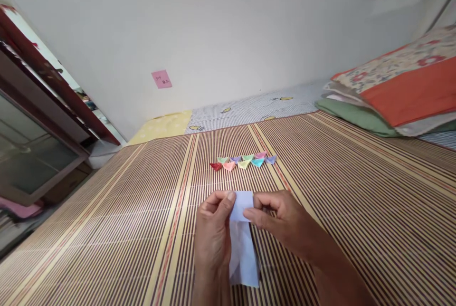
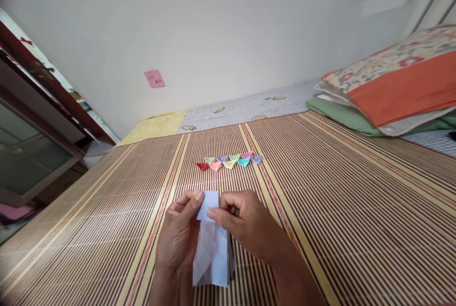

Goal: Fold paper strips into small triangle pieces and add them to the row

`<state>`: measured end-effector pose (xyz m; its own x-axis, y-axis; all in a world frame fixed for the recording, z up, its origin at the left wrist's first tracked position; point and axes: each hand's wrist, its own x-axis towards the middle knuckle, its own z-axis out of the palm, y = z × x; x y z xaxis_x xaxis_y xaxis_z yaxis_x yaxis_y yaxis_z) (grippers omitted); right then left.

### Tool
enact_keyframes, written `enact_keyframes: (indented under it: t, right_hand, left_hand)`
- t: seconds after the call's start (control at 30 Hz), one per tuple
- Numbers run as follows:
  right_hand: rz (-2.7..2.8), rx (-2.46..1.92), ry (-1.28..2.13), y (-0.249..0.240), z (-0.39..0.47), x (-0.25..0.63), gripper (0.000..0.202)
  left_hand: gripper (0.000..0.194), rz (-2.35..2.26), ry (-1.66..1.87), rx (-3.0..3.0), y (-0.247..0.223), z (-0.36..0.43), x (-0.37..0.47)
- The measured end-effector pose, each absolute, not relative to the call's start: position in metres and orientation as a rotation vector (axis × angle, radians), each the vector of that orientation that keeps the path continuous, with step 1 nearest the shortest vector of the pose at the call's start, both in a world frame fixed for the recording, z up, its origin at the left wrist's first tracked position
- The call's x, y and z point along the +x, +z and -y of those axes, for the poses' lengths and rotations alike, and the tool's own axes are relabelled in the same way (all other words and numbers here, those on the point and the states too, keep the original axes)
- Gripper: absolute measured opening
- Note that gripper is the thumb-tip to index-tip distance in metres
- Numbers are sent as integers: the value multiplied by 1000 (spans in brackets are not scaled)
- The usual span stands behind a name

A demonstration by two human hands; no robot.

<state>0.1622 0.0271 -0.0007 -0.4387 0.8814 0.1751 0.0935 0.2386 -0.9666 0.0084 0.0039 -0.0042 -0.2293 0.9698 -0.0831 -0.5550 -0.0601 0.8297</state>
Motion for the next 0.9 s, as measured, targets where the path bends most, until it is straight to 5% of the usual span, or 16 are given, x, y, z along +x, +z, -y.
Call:
enact_keyframes:
  t: [0.47, 0.67, 0.9]
  right_hand:
    - [1308, -906, 1359, -12, -36, 149, 29]
    - [1150, -886, 1379, -17, -39, 149, 30]
    - [1253, -793, 1321, -5, -34, 159, 17]
  left_hand:
    - [29, -1040, 1575, 971, -1, 2, 15]
    - [8, -1013, 1444, 1208, 3, 6, 8]
    - [18, -1043, 1457, 1263, -4, 4, -8]
